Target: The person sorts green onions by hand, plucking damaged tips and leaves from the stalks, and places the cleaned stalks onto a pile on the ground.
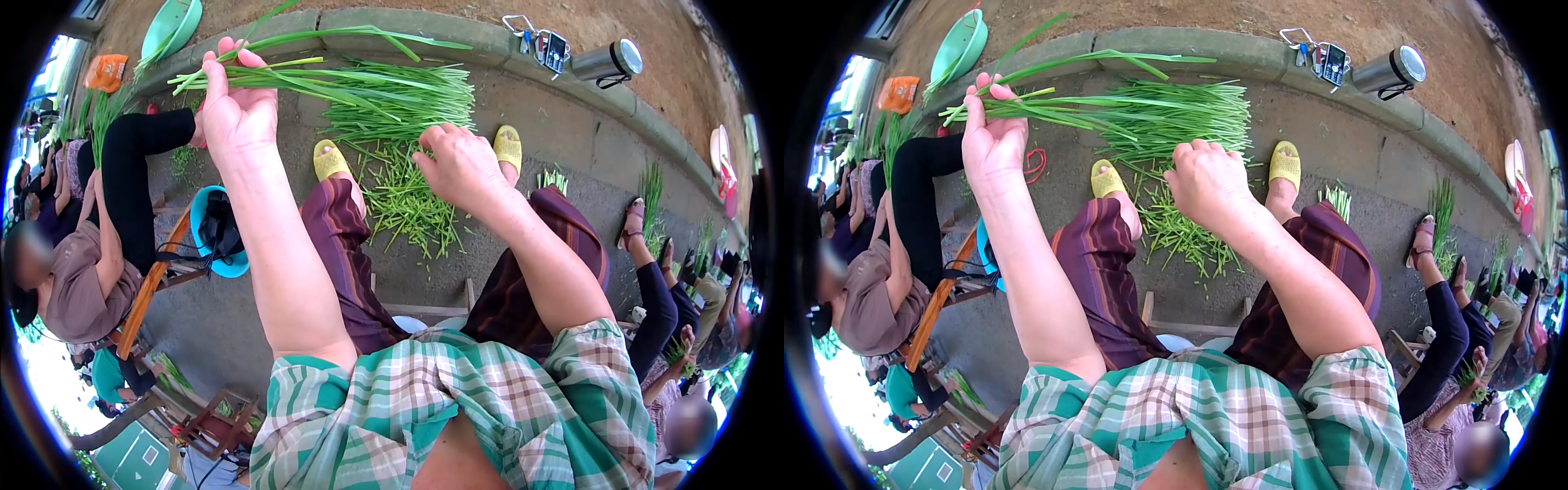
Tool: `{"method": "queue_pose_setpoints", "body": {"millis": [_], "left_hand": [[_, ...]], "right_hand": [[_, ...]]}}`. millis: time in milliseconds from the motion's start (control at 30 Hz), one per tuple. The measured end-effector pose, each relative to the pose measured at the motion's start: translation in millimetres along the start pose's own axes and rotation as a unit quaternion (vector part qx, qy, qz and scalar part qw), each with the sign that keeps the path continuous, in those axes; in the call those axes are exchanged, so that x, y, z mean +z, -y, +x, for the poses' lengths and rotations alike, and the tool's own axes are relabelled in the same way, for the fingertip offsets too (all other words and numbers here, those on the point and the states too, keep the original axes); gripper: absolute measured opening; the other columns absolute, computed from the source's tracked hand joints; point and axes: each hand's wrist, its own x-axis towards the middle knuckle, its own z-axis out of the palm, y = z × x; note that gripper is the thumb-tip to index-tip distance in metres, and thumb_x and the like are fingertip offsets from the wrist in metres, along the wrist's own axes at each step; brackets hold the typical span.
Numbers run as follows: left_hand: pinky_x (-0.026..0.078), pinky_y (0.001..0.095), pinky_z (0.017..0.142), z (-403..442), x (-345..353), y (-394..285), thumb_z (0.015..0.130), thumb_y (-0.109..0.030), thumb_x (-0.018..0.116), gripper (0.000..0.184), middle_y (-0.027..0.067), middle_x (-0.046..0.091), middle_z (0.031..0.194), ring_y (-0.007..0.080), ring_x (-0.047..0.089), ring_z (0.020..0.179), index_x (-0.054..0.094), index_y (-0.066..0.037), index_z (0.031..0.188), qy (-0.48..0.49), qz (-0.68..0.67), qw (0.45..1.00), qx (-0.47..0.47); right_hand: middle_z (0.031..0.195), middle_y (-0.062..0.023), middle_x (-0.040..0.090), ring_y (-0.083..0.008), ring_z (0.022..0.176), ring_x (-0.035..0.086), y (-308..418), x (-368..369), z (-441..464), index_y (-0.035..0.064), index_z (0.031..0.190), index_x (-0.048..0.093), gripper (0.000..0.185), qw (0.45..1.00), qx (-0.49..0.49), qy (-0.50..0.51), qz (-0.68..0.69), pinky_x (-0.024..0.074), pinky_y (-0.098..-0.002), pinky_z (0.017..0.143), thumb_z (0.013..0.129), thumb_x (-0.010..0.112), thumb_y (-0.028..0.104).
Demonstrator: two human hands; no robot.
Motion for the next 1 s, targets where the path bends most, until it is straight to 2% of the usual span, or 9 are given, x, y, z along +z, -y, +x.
{"method": "queue_pose_setpoints", "body": {"millis": [67,133,200,233,333,433,567,733,1000], "left_hand": [[0.057,0.0399,0.082,-0.6,0.1,-0.2,0.099,-0.018,0.051,0.02,0.0123,0.062,0.119,0.0299,0.054,0.113,0.054,-0.007,0.115,-0.002,-0.003,1.0,0.007],[0.058,0.0392,0.081,-0.6,-0.1,-2.7,0.098,-0.02,0.051,0.023,0.0108,0.061,0.117,0.0278,0.057,0.106,0.051,-0.01,0.119,0.007,-0.001,1.0,-0.007],[0.058,0.0393,0.081,-0.3,-0.4,-4.6,0.098,-0.02,0.051,0.023,0.0109,0.061,0.117,0.0279,0.057,0.106,0.051,-0.01,0.119,0.007,-0.001,1.0,-0.004],[0.058,0.0394,0.081,-0.4,-0.6,-5.2,0.098,-0.02,0.051,0.023,0.0111,0.061,0.117,0.028,0.057,0.107,0.051,-0.01,0.119,0.007,0.0,1.0,-0.002],[0.058,0.0396,0.081,-0.7,-0.6,-6.2,0.098,-0.02,0.051,0.023,0.0114,0.061,0.117,0.028,0.057,0.107,0.051,-0.009,0.119,0.012,0.005,1.0,-0.001],[0.058,0.0396,0.081,-1.6,-0.3,-4.7,0.098,-0.02,0.051,0.023,0.0114,0.061,0.117,0.0281,0.056,0.107,0.051,-0.01,0.119,0.015,0.007,1.0,-0.006],[0.058,0.0393,0.08,-0.7,-0.9,-1.7,0.098,-0.02,0.051,0.023,0.0111,0.062,0.117,0.0279,0.056,0.107,0.051,-0.01,0.119,0.025,0.005,1.0,-0.016],[0.058,0.0391,0.081,-3.7,2.2,1.5,0.098,-0.021,0.051,0.023,0.0103,0.062,0.117,0.0271,0.057,0.107,0.052,-0.011,0.119,0.023,0.0,0.999,-0.026],[0.058,0.0395,0.081,-3.6,2.9,0.9,0.098,-0.019,0.052,0.023,0.0106,0.062,0.118,0.0269,0.057,0.108,0.053,-0.01,0.119,0.028,-0.012,0.999,-0.03]], "right_hand": [[0.094,-0.0149,0.067,-0.0322,0.089,0.065,-0.1,-11.7,3.3,0.0017,0.101,0.065,0.026,0.996,0.026,0.02,0.087,0.0516,-0.0409,0.08,0.088,0.063,0.024],[0.093,-0.0133,0.068,-0.0291,0.085,0.067,1.9,-23.1,4.3,0.0012,0.104,0.065,0.027,0.983,0.05,0.04,0.172,0.053,-0.0381,0.078,0.088,0.064,0.024],[0.079,-0.0147,0.069,-0.0267,0.076,0.069,0.7,-28.0,2.8,-0.0015,0.095,0.067,0.023,0.951,0.056,-0.044,0.3,0.0539,-0.0375,0.071,0.088,0.062,0.02],[0.079,-0.0147,0.069,-0.0267,0.076,0.069,-1.7,-28.3,3.6,-0.0015,0.095,0.067,0.023,0.951,0.056,-0.044,0.3,0.0539,-0.0375,0.071,0.088,0.062,0.02],[0.084,-0.0067,0.068,-0.0103,0.076,0.064,-7.6,-35.6,7.1,-0.0039,0.107,0.064,0.027,0.874,0.107,0.004,0.474,0.0516,-0.027,0.07,0.092,0.06,0.018],[0.09,-0.0072,0.068,-0.0108,0.077,0.063,-6.6,-36.0,9.8,-0.0048,0.113,0.061,0.03,0.828,0.136,-0.015,0.543,0.0513,-0.0256,0.07,0.092,0.06,0.016],[0.092,-0.0071,0.067,-0.0104,0.077,0.063,-1.1,-37.7,9.3,-0.0046,0.117,0.059,0.033,0.83,0.134,-0.029,0.541,0.0515,-0.0249,0.069,0.092,0.06,0.015],[0.088,-0.005,0.066,-0.0086,0.075,0.062,3.2,-34.1,11.9,-0.0029,0.111,0.062,0.027,0.805,0.154,-0.024,0.573,0.0512,-0.0237,0.066,0.09,0.064,0.014],[0.083,-0.0033,0.066,-0.0081,0.07,0.061,3.4,-31.8,14.2,-0.0019,0.103,0.063,0.021,0.817,0.145,-0.025,0.558,0.0506,-0.0232,0.063,0.09,0.064,0.015]]}}
